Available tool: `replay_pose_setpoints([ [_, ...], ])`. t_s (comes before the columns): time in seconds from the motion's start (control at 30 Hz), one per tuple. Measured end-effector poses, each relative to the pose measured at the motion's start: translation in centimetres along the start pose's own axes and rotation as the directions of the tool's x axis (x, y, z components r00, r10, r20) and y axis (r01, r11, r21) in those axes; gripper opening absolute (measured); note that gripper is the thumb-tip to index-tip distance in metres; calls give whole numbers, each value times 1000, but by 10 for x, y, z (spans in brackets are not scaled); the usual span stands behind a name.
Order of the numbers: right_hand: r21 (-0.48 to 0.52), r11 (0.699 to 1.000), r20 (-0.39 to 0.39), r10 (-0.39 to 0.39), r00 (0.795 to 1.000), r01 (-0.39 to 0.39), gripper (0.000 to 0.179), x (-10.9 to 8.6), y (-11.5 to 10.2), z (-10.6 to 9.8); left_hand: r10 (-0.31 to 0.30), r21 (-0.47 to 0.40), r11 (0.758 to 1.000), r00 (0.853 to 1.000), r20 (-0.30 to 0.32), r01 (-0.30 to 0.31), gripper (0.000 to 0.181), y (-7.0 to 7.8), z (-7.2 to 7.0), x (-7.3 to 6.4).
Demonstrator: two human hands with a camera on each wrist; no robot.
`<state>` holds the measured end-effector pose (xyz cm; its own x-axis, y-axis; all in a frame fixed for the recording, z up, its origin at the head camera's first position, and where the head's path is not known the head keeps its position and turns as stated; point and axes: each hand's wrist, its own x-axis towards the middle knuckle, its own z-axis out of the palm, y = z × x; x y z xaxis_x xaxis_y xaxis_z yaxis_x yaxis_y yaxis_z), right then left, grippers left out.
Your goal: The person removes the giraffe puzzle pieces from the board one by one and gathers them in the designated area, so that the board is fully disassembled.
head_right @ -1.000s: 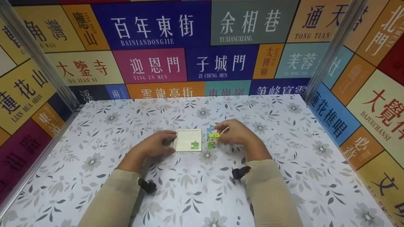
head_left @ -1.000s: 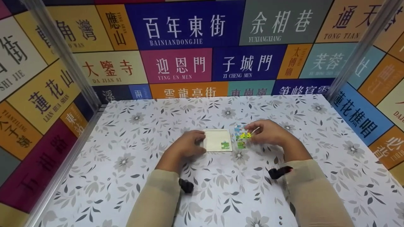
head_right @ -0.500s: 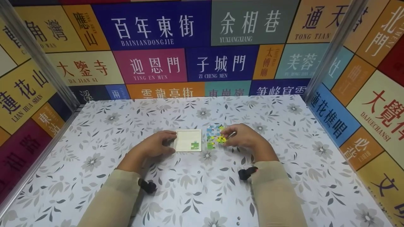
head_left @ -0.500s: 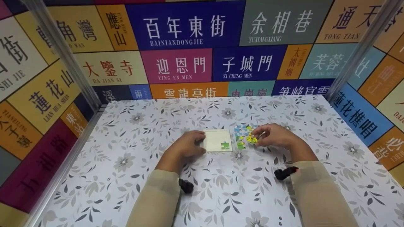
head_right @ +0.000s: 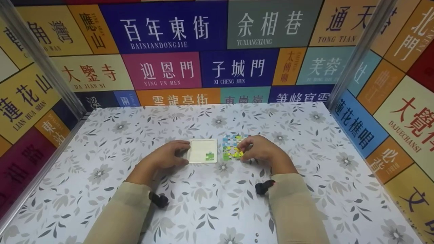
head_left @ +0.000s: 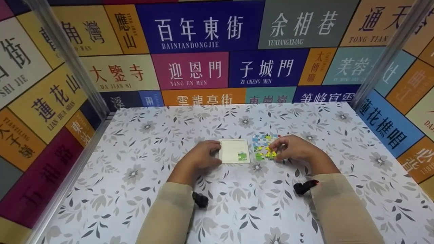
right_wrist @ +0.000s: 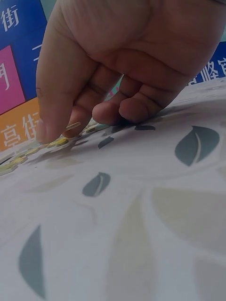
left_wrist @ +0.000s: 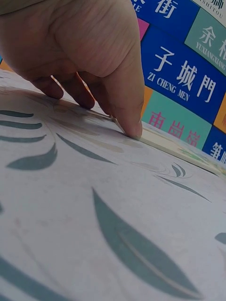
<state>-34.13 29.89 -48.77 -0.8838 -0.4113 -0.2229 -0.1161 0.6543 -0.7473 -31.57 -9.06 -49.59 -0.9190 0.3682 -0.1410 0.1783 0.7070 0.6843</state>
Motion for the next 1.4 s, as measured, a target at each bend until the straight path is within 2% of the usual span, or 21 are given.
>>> replay_pose_setpoints([
  [0.27,-51,999,-20,19,1000,-20,48,-3,-3,1,46,31,998,999,7,-46,64,1,0,0],
  [0.6,-55,998,-42,30,999,-32,47,-2,-11,1,56,40,998,998,10,-57,63,0,1,3],
  [0.87,-78,997,29,2,1000,0,48,4,-42,13,16,32,999,1000,11,-16,63,0,2,1],
  [1.2,-13,1000,-16,-28,999,28,52,26,-86,33,12,5,1000,1000,0,-12,62,0,2,0],
  [1.4,-4,999,-5,-48,999,48,51,41,-101,44,-9,22,1000,1000,15,9,63,0,1,3],
])
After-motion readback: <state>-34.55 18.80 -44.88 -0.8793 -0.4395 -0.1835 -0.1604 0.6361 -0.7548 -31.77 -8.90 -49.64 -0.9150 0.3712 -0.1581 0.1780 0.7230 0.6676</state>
